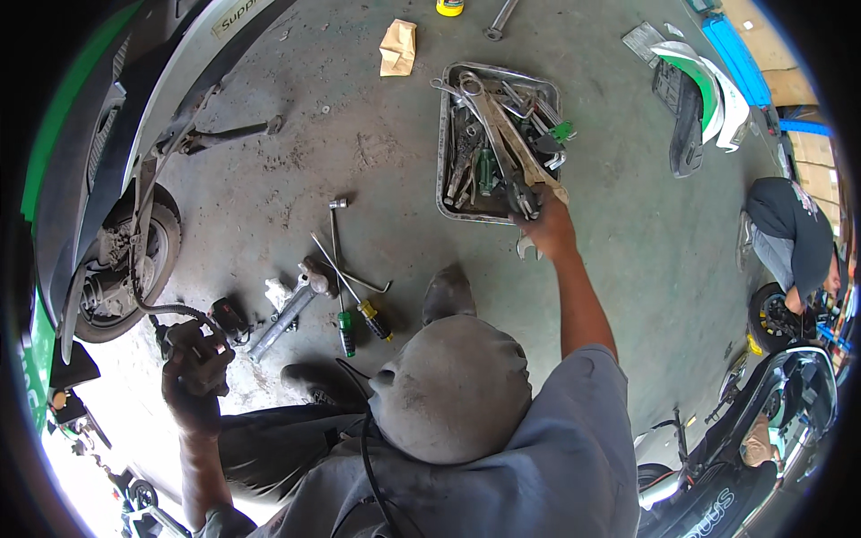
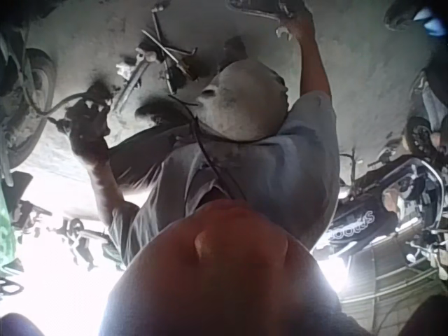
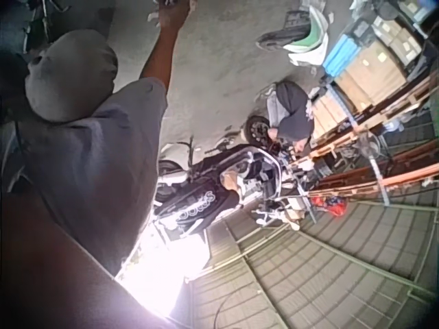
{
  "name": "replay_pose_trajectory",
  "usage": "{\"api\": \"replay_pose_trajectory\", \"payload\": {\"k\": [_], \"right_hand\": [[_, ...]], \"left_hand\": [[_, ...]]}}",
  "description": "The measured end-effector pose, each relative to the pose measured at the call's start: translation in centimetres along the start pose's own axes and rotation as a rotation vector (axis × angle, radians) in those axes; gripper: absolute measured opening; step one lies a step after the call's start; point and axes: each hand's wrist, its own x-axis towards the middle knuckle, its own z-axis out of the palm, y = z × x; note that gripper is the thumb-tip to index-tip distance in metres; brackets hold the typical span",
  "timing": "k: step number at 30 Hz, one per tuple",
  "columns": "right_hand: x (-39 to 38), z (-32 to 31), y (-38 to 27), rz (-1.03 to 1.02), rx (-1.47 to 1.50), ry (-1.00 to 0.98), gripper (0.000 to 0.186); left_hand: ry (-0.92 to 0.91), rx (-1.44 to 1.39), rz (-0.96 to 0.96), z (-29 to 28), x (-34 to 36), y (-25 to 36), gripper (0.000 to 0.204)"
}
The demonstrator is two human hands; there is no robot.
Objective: The person removes a brake caliper from a motorcycle using a power tool, then cleans the caliper housing and brake pads with a wire brush and screwdriver by hand.
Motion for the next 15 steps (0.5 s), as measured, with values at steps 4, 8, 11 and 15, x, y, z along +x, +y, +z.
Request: {"api": "replay_pose_trajectory", "payload": {"k": [4, 8, 11, 15], "right_hand": [[0.1, 2.1, -1.0, -0.008, -0.593, 0.076, 0.060], [2.9, 3.8, -2.4, -0.037, -0.716, 0.102, 0.049], [4.4, 4.5, -2.2, -0.094, -0.555, -0.026, 0.027], [4.5, 3.8, -2.7, -0.392, 0.269, -0.271, 0.054]], "left_hand": [[-0.002, -0.017, 0.058, 1.7, -0.5, 0.3, 0.052], [-0.198, -0.247, 0.058, -0.2, -0.5, 1.2, 0.051], [-0.076, -0.549, 0.121, -2.1, -1.4, 1.5, 0.055], [-0.228, -0.770, 0.281, -5.3, -3.4, 4.6, 0.057]]}}
